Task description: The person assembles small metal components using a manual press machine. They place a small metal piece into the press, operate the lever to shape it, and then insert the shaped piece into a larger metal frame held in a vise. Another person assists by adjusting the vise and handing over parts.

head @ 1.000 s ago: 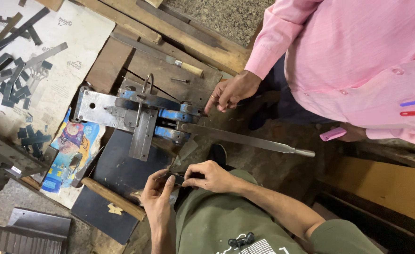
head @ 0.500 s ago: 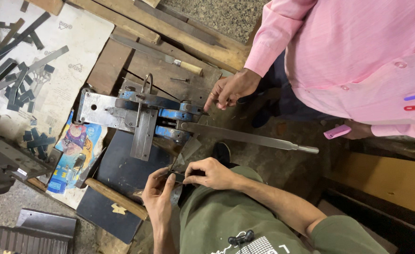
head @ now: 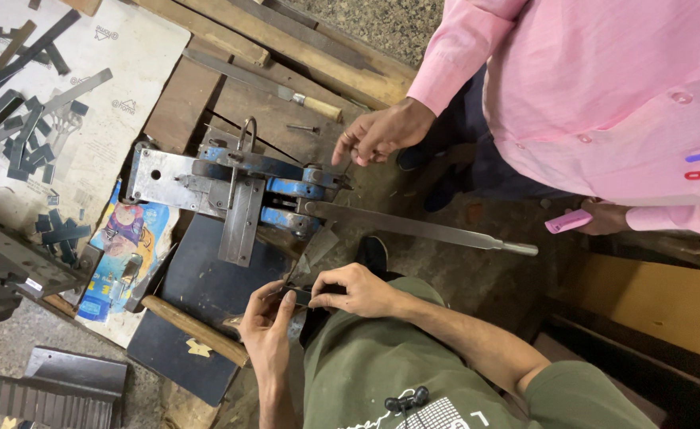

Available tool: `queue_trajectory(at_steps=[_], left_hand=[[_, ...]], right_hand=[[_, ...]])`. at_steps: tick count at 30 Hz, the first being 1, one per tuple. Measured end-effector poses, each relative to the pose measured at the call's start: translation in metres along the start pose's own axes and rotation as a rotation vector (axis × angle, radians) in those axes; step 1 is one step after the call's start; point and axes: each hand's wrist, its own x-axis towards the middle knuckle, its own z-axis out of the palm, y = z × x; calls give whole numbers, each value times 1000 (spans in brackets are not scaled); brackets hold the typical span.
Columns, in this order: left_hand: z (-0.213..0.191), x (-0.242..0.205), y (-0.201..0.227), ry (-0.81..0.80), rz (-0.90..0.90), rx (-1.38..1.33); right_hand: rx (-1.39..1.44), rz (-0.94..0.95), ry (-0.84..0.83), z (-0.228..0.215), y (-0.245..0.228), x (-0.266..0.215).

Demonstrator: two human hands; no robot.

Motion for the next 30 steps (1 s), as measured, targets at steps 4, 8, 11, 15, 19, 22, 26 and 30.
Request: queue_trajectory(at_steps=[4,8,11,15,19,22,26,30], left_hand=[[2,0,2,-4,-10,6],[4,-2,6,2,-21,28],[5,-3,9,8,-35,57],[6,-4,10,0,-22,52],[6,-5,10,-3,-34,69],[7,-5,10,4,-36,76],[7,-6,8,-3,-21,60],[7,-5,7,-1,-19,51]], right_hand=[[11,3,3,-1,0,-1],[1,20,6,-1,-1,-3],[-4,19,4,-3,-2,-4],[-5,20,3,-3,-3,-4],[2,58,-4,-4,-4,-5],[0,68,-13,-5,-4,-4],[9,71,-16,-5,-3,-5],[-3,57,-16,-6,-3,-3]])
